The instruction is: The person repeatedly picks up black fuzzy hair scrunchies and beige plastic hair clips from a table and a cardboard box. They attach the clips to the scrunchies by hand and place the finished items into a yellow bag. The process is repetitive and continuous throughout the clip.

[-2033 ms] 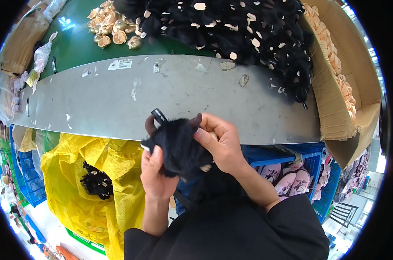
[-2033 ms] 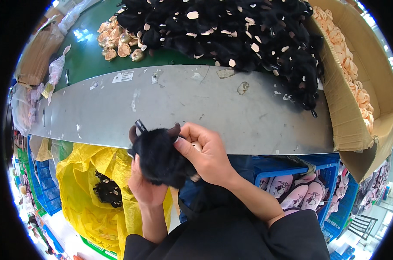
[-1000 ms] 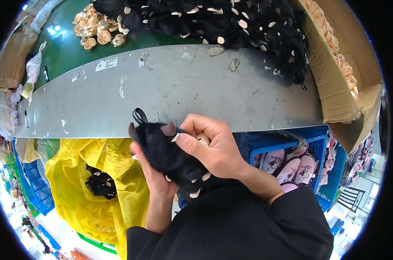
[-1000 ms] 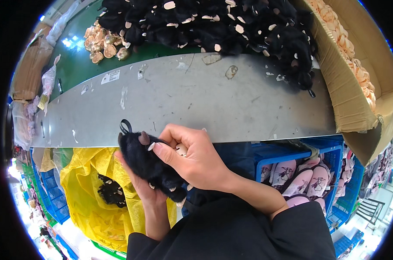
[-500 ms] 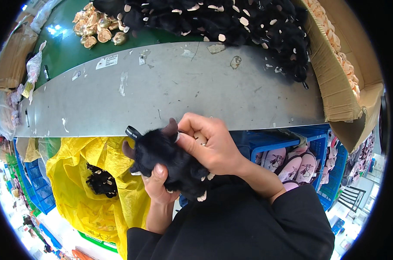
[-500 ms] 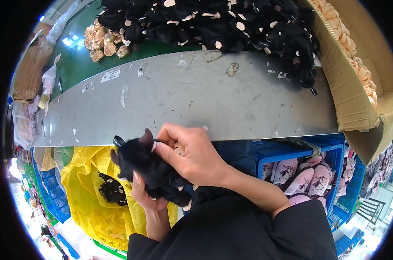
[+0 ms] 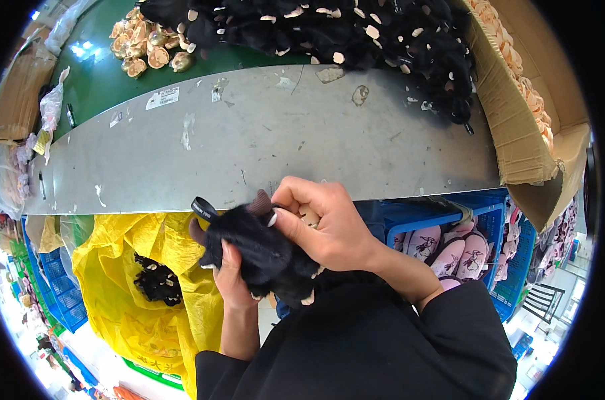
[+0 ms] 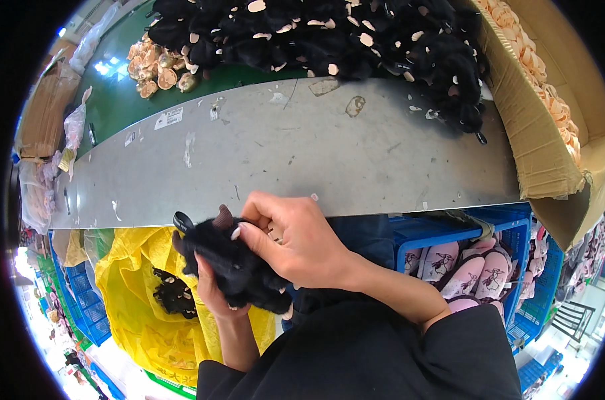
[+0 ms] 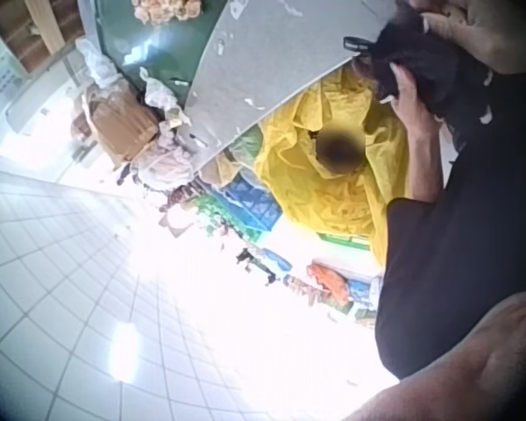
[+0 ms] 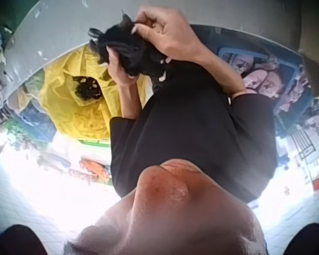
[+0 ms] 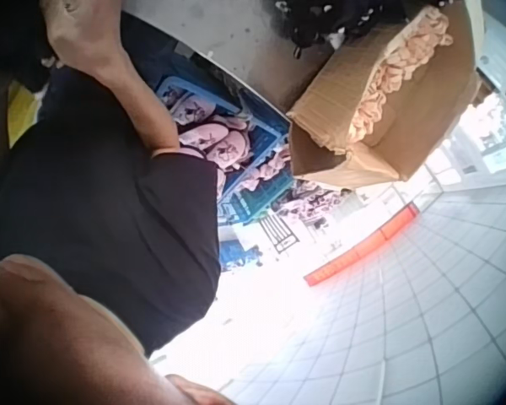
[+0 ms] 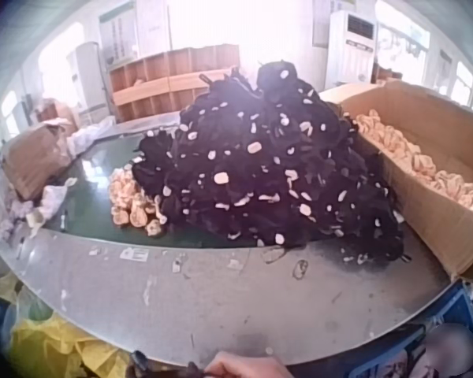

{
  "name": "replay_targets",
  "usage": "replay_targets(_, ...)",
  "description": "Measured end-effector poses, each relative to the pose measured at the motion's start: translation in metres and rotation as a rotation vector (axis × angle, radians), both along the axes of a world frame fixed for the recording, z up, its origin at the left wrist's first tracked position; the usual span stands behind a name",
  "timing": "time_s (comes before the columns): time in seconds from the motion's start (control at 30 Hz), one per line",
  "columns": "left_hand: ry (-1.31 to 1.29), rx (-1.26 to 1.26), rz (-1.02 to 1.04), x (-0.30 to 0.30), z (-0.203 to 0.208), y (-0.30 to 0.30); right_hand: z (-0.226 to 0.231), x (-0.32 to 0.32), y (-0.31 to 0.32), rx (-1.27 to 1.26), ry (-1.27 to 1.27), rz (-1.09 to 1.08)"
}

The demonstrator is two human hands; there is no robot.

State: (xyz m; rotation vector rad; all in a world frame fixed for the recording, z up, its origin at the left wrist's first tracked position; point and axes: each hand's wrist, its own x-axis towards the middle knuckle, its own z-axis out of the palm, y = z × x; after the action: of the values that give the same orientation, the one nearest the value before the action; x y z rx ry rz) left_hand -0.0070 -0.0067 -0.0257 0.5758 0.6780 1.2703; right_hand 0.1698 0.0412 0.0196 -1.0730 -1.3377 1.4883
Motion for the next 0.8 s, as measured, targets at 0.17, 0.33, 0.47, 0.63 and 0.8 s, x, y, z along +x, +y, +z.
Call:
replay_targets(0.17, 0.058, -0.023, -0.037, -0.011, -0.007, -0.013, -0.006, -0.004, -0.005, 0.142, -0.055, -0.021)
replay_targets(0.33, 0.244, -0.058, -0.106, -0.004, 0.012, -0.006, -0.008, -0.004, -0.006, 0.243, -0.175, -0.030)
replay_targets(0.47, 0.226, -0.002, -0.184, -0.011, 0.023, -0.003, -0.011, -0.009, -0.015, 0.401, -0.277, -0.096)
replay_targets(0.63, 0.359, -0.114, 0.025, 0.011, 0.045, -0.008, -0.023, -0.012, -0.018, 0.261, -0.184, -0.165)
replay_targets(0.8, 0.380, -0.182, 0.365, 0.019, 0.034, -0.001, -0.025, -0.004, -0.016, -0.128, 0.512, -0.206)
